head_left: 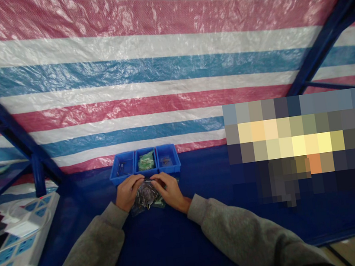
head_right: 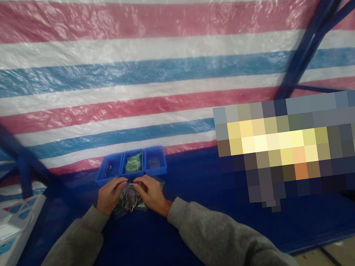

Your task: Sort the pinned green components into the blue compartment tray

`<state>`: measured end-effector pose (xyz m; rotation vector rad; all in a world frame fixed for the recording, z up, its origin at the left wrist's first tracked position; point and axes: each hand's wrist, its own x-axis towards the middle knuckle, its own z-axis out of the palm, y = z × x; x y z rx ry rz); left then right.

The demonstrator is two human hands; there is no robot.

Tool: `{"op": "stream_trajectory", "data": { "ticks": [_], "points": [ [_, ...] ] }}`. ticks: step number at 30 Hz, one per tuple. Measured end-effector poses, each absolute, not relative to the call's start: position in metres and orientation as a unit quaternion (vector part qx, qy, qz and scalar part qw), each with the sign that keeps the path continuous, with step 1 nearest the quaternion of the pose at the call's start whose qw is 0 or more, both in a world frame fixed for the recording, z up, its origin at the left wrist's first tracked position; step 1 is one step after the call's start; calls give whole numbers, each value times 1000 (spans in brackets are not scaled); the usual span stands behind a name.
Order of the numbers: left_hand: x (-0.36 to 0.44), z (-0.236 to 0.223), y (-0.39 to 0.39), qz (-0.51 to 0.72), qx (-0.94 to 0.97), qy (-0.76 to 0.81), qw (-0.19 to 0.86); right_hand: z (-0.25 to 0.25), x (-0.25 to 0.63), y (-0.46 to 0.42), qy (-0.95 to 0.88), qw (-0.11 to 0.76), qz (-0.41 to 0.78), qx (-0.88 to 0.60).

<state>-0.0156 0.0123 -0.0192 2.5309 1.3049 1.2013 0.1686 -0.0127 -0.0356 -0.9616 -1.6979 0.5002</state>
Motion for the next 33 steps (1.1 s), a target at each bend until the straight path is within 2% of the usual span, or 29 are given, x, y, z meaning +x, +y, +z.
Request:
{"op": "stream_trajectory", "data": {
  "ticks": [17,23,33],
  "points": [
    [-7,-18,-2,429,781,451,57,-38,167,-11,-739,513,207,-385],
    [-8,-18,-1,403,813,418,43,-41,168,-8,-704,543,200,-412],
    [-6,-18,-1,391,847,359,30,-40,168,-8,-704,540,196,-418]
  ]
}}
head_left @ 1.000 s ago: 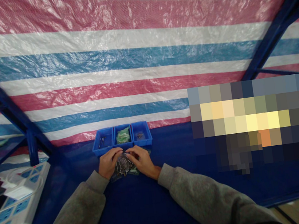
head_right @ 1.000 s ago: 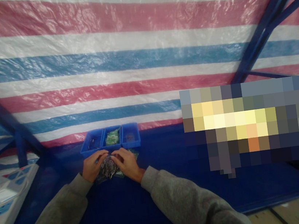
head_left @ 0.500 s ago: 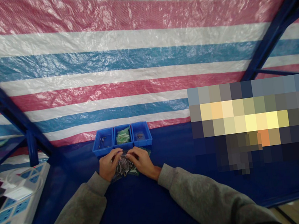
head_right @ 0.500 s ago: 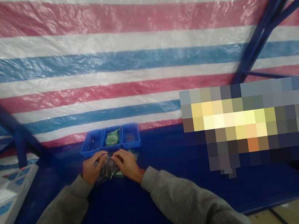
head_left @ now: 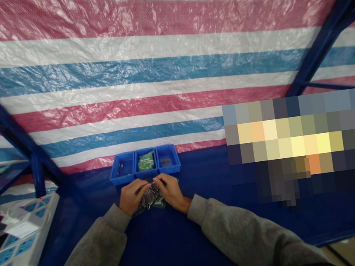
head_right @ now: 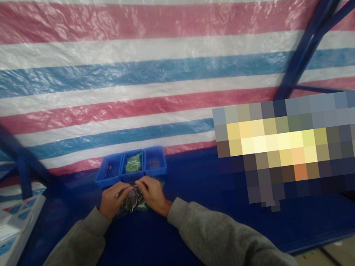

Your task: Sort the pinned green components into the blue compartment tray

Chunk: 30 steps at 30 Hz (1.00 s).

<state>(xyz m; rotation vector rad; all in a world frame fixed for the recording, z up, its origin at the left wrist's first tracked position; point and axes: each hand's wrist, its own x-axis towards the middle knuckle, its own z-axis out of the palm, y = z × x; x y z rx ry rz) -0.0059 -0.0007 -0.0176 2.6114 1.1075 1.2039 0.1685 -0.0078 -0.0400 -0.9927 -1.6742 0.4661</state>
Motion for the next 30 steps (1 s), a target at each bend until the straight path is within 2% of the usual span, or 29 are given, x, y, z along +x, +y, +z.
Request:
{"op": "stream_trajectory", "data": {
  "ticks": [30],
  "points": [
    [-6,-14,-3,384,839,386,-1,-34,170,-13,-750,520,206,-354]
  ]
}}
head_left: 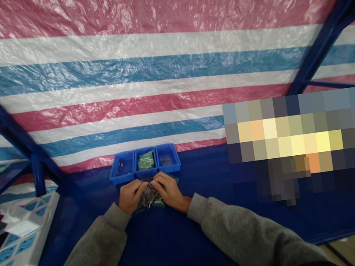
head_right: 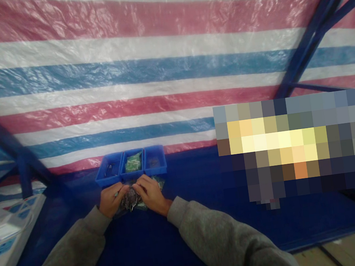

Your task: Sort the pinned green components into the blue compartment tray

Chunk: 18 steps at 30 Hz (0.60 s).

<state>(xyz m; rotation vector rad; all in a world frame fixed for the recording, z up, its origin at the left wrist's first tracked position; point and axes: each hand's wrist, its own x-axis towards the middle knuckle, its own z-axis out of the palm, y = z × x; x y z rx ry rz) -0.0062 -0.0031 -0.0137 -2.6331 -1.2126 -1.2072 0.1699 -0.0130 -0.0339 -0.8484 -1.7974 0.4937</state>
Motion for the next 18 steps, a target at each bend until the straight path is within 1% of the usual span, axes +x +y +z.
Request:
{"op": "stream_trajectory", "data": {
  "ticks": [9,14,18],
  "points": [
    [-5,-16,-2,-408,-840,-355,-43,-36,169,-11,-745,511,205,-377],
    [-4,-10,-5,-407,-835,-366,-60,-35,169,-13,-719,537,217,-384],
    [-5,-8,-6,-404,-834,-368,-72,-35,168,-14,-721,539,218,-378]
  ]
}}
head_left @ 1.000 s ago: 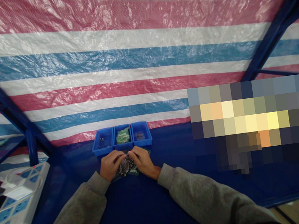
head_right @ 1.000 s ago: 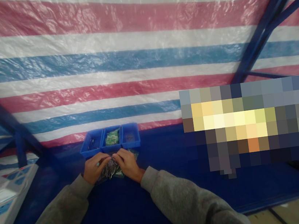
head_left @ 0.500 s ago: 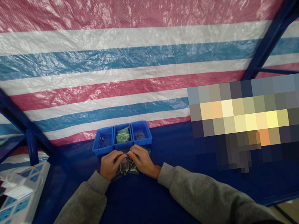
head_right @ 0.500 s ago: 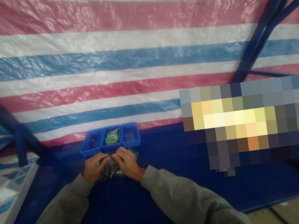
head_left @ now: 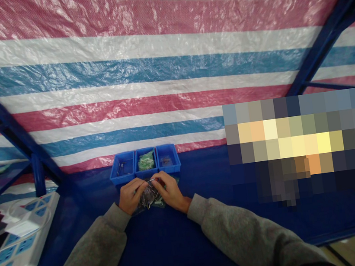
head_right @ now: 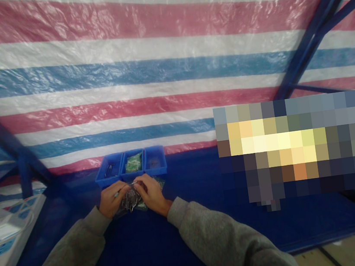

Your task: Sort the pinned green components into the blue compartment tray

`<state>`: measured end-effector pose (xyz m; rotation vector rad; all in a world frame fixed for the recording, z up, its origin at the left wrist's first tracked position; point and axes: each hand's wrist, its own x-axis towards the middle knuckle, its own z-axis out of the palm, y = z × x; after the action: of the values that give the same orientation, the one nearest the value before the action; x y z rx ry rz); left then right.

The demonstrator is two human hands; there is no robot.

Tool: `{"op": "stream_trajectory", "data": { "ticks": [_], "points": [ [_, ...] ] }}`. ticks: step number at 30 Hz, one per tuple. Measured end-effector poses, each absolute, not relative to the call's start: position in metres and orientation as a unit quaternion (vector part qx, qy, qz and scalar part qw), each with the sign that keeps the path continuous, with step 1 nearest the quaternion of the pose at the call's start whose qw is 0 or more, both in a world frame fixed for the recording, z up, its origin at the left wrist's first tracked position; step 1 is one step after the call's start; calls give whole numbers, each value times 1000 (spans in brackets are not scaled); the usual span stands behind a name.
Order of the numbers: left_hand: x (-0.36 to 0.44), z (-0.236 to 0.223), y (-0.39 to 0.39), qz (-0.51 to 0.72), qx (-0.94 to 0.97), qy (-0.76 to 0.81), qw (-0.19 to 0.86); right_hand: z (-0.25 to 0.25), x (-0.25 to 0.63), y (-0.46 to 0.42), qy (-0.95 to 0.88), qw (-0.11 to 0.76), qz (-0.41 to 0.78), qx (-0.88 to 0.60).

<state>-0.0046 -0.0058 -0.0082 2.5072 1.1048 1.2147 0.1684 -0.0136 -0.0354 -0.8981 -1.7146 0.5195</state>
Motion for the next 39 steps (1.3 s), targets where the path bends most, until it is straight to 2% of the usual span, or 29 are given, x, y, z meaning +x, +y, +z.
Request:
{"op": "stream_trajectory", "data": {
  "ticks": [13,24,32,39],
  "points": [
    [-5,-10,-4,433,828,351,69,-34,169,-13,-749,515,204,-364],
    [-9,-14,-2,440,805,397,37,-32,170,-14,-730,525,208,-386],
    [-8,-12,-5,421,802,416,79,-34,169,-13,-728,526,209,-387],
    [-7,-14,-5,430,790,430,76,-34,169,-13,-729,525,205,-388]
  ]
}}
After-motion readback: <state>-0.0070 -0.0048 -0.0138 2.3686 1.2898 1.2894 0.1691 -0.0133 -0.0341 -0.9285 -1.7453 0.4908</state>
